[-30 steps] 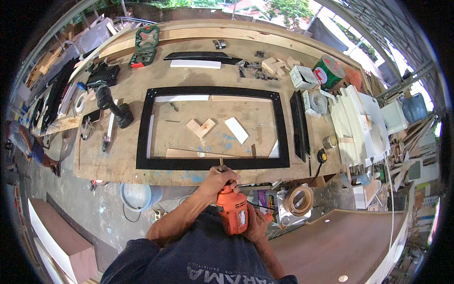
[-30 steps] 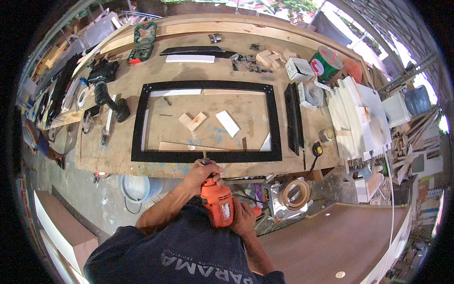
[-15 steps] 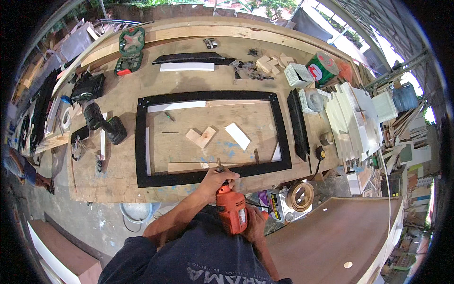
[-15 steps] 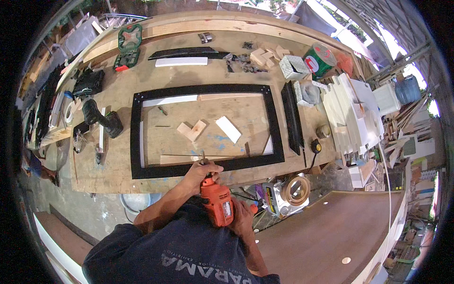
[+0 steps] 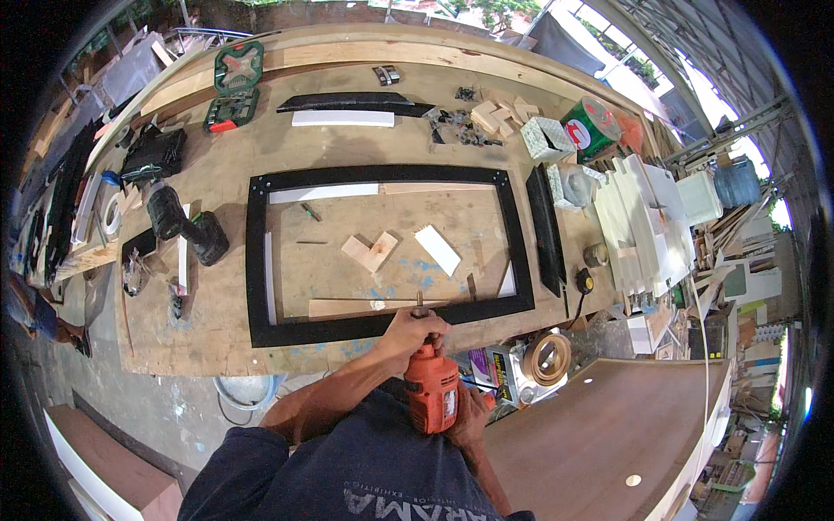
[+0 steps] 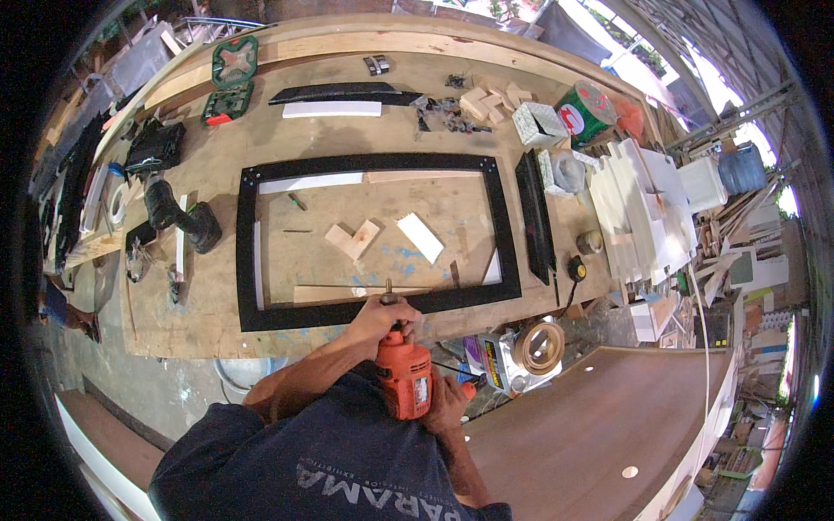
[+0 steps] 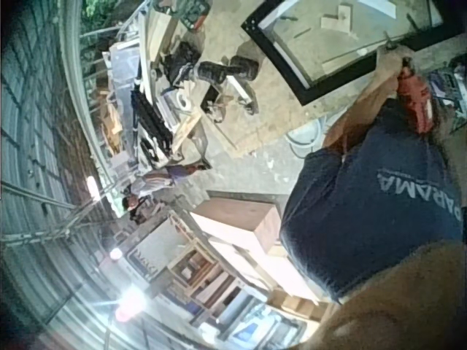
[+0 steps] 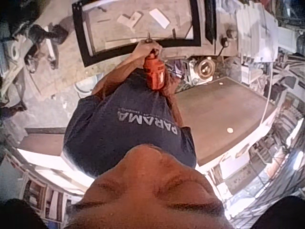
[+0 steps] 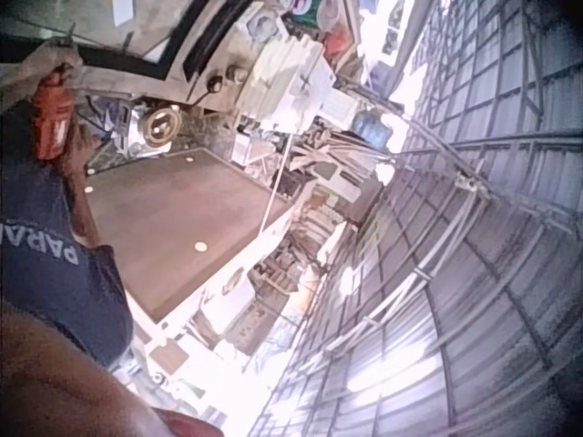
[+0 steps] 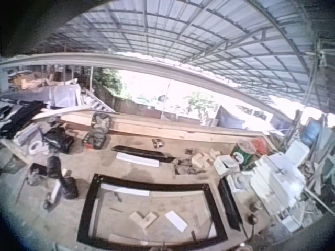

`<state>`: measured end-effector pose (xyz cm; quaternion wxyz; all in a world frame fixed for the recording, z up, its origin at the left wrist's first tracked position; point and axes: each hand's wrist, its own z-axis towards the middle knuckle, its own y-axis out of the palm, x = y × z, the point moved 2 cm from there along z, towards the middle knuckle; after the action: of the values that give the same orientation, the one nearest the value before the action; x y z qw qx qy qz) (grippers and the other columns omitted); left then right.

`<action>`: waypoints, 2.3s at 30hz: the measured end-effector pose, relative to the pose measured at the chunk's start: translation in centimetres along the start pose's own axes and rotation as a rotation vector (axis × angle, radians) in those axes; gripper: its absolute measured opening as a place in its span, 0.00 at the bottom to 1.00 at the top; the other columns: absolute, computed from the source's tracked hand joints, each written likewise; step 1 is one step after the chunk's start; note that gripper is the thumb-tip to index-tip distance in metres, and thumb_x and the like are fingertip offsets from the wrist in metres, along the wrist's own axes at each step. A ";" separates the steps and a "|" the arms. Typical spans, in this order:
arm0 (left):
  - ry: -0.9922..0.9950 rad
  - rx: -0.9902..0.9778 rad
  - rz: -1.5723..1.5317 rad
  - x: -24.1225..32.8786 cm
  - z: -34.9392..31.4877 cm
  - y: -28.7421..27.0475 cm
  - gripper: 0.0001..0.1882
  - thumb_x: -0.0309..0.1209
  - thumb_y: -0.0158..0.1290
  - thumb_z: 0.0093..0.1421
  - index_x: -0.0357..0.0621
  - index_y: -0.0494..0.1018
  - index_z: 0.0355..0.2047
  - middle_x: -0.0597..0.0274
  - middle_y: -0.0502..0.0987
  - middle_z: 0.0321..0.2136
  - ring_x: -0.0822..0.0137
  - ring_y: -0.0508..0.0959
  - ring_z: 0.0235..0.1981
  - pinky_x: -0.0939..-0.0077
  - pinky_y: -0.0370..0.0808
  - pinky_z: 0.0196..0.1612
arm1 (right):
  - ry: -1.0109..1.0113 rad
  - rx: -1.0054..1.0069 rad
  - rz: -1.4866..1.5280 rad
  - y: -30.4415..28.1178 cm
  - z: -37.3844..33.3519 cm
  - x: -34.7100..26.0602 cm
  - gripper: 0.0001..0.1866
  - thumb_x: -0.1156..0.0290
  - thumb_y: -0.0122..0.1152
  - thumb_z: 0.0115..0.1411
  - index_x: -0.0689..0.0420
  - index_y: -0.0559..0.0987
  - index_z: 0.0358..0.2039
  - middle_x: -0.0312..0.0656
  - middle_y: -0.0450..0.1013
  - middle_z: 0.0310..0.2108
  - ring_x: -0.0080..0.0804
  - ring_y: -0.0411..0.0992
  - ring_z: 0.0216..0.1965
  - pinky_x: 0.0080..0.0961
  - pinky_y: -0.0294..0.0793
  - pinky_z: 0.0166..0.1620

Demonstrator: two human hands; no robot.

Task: The person positions black frame components on a workbench, aligns them with wooden blocks, and drills a hole into one of the pieces using a power drill.

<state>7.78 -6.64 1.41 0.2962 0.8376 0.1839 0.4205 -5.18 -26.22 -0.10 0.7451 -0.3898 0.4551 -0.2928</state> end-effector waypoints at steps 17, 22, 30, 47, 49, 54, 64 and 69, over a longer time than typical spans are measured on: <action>-0.003 0.094 -0.202 1.6 2.1 -1.4 0.22 0.51 0.51 0.70 0.47 0.69 0.27 0.65 0.70 0.16 0.65 0.72 0.16 0.64 0.76 0.30 | -0.046 0.025 -0.026 -0.6 1.4 -0.8 0.33 0.68 0.69 0.44 0.65 0.77 0.54 0.44 0.79 0.38 0.43 0.78 0.37 0.36 0.78 0.36; -0.095 -0.001 -0.268 2.1 3.6 -1.3 0.25 0.53 0.49 0.71 0.48 0.67 0.25 0.65 0.69 0.15 0.65 0.71 0.16 0.65 0.75 0.29 | -0.010 0.039 -0.051 0.2 0.4 -0.1 0.35 0.67 0.70 0.43 0.65 0.76 0.54 0.44 0.78 0.37 0.44 0.77 0.38 0.37 0.78 0.38; 0.600 0.633 1.164 11.4 9.3 -8.7 0.23 0.46 0.53 0.69 0.39 0.77 0.27 0.54 0.78 0.21 0.50 0.82 0.25 0.58 0.79 0.32 | 0.055 0.026 -0.008 -0.9 -0.7 -1.0 0.36 0.67 0.71 0.43 0.66 0.76 0.55 0.47 0.78 0.38 0.46 0.77 0.38 0.38 0.78 0.39; 0.799 0.405 1.691 12.2 3.7 -20.8 0.11 0.20 0.58 0.51 0.39 0.76 0.37 0.49 0.76 0.39 0.44 0.75 0.47 0.52 0.74 0.50 | 0.094 0.157 -0.012 -0.8 -3.7 -0.3 0.42 0.62 0.74 0.42 0.69 0.73 0.57 0.52 0.78 0.40 0.51 0.77 0.40 0.43 0.77 0.41; 0.768 0.402 1.666 12.1 2.6 -21.5 0.11 0.18 0.57 0.51 0.38 0.76 0.36 0.49 0.76 0.39 0.43 0.74 0.48 0.52 0.73 0.50 | 0.112 0.200 0.026 -1.0 -4.3 -0.2 0.43 0.56 0.76 0.40 0.68 0.76 0.54 0.52 0.78 0.40 0.53 0.77 0.38 0.45 0.76 0.40; 0.718 0.512 1.688 11.4 2.7 -23.4 0.09 0.17 0.55 0.54 0.38 0.77 0.36 0.47 0.76 0.38 0.43 0.74 0.46 0.52 0.73 0.51 | 0.115 0.336 0.038 -2.4 -3.5 -0.6 0.37 0.49 0.76 0.42 0.64 0.78 0.47 0.50 0.77 0.38 0.53 0.76 0.35 0.45 0.73 0.38; 0.778 0.379 0.304 12.1 2.7 -16.7 0.08 0.26 0.50 0.71 0.38 0.77 0.46 0.65 0.78 0.44 0.69 0.77 0.38 0.68 0.75 0.47 | 0.152 0.377 0.020 -1.7 -3.2 -2.4 0.30 0.60 0.72 0.49 0.66 0.79 0.49 0.50 0.80 0.42 0.49 0.80 0.39 0.42 0.78 0.41; 0.582 -0.090 -0.258 11.8 -2.7 1.6 0.07 0.30 0.53 0.70 0.41 0.76 0.44 0.62 0.78 0.42 0.66 0.77 0.36 0.70 0.76 0.45 | 0.033 0.514 0.154 -2.1 -0.3 -5.0 0.31 0.60 0.72 0.48 0.66 0.79 0.50 0.53 0.80 0.46 0.47 0.81 0.43 0.39 0.80 0.42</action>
<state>12.49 -0.33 10.76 0.3189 0.6380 0.3466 0.6092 -7.65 -23.44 3.85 0.8323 -0.1471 0.4060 -0.3475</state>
